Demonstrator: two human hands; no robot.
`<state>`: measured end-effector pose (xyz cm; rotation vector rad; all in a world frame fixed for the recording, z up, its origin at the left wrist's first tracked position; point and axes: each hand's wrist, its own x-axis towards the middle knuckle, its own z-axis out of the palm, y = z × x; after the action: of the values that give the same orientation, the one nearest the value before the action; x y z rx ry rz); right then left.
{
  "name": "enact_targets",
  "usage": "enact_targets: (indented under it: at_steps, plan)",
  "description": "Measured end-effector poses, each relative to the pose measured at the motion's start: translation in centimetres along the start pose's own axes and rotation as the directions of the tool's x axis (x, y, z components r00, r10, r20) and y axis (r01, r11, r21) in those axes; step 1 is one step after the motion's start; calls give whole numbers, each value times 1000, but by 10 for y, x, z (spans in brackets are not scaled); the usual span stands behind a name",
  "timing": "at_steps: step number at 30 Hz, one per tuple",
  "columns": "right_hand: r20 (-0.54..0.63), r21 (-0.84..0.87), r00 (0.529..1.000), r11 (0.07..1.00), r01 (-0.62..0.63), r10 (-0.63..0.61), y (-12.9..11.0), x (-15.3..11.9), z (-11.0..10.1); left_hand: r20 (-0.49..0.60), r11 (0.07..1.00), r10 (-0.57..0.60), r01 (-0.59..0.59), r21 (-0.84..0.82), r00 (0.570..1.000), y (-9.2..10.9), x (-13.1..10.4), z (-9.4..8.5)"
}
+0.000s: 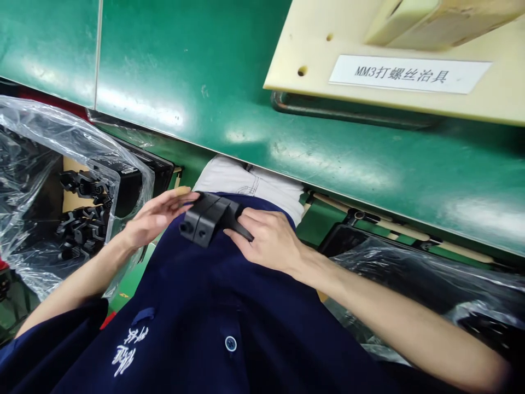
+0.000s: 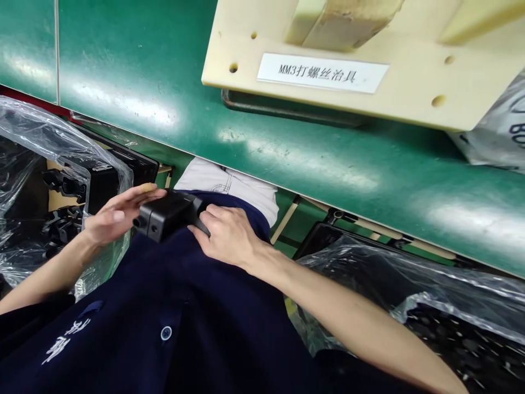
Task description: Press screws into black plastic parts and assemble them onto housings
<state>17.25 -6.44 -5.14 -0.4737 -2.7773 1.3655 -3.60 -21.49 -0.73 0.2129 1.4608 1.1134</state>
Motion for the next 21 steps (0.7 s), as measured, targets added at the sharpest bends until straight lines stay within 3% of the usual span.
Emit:
enact_targets:
  at_steps: [1,3,6,8,10,12,14,15,16,18,21]
  plan:
    - [-81,-132,994,989,66,-77,1,-2,-1,-38,998,-52,50,-43,998,1,-2,-4]
    - [-177,-362,949,914,182,-259,4,-3,-5,-67,962,-263,257,-90,962,1,-4,-6]
    - [-202,-580,850,758,297,-487,7,1,-8,83,827,-539,546,-137,838,-1,-2,6]
    - [-169,-654,795,670,352,-583,6,5,-6,196,781,-570,600,-173,798,-4,2,21]
    - [-130,-680,776,625,383,-617,4,7,-2,153,794,-552,573,-205,820,-8,7,37]
    - [-83,-649,849,675,351,-522,0,8,3,6,833,-524,515,-202,852,-12,10,50]
    - [7,-543,966,810,221,-259,-4,9,5,-132,892,-448,433,-129,884,-16,10,56]
    - [78,-462,992,878,126,-101,-6,11,5,-166,921,-389,385,-58,906,-17,9,57]
    - [157,-368,987,930,24,36,-7,13,4,-178,944,-319,329,29,931,-18,8,56]
    - [299,-160,935,976,-146,189,-8,19,1,-141,952,-190,217,217,972,-17,6,53]
    - [418,93,881,954,-286,223,-7,27,-1,-62,915,-106,122,385,992,-16,2,49]
